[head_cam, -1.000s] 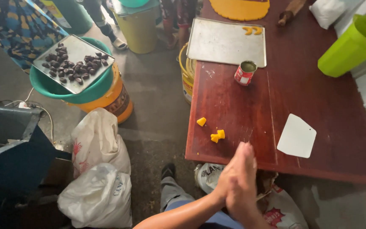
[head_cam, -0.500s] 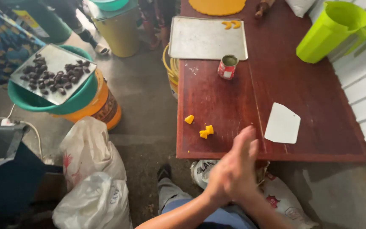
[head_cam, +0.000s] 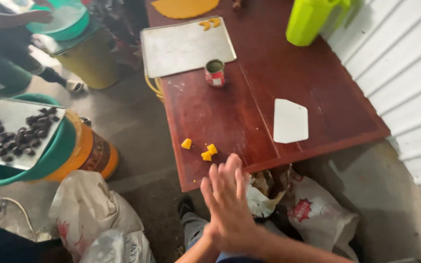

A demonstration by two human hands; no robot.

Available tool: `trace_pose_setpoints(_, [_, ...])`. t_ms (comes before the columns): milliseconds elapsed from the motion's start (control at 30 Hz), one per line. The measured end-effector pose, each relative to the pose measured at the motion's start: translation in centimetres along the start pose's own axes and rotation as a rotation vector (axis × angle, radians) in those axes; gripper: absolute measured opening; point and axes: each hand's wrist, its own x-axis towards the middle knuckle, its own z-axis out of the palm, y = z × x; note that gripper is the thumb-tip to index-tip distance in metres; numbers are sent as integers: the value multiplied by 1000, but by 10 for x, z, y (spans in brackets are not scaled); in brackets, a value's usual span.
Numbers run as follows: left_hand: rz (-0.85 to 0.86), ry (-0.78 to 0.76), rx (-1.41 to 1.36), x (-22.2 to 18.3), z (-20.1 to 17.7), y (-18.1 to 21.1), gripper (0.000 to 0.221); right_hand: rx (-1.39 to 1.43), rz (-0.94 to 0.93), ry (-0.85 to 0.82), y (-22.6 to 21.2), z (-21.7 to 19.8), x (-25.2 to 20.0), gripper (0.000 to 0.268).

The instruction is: Shaping pieces of yellow dough, filling them with a dark paste, and arranging them on a tray for baking.

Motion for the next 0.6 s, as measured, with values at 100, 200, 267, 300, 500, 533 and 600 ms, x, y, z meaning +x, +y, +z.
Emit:
trace_pose_setpoints(100, [146, -24, 279, -27, -20, -22, 52, 18, 207, 68, 48, -17, 25, 80])
trace_pose_setpoints(200, [321, -63, 551, -17, -40, -22, 52, 2, 100, 181, 40, -3, 7, 86])
trace_pose_setpoints(267, [413, -86, 679, -14, -47, -31, 52, 10, 45, 72, 15, -8, -2, 84])
trace_pose_setpoints(300, [510, -98, 806, -13, -51, -35, 52, 25, -16, -45, 2, -10, -7, 84])
trace_pose_setpoints(500, [306, 64, 687, -3, -90, -83, 30, 54, 94, 161, 41, -14, 10, 76])
trace_pose_setpoints(533, [316, 60, 682, 1, -93, -96, 30, 46, 87, 162, 34, -9, 7, 76])
trace_pose_setpoints(600, [3, 498, 1245, 0, -100, -123, 17, 43, -65, 52, 13, 3, -6, 86])
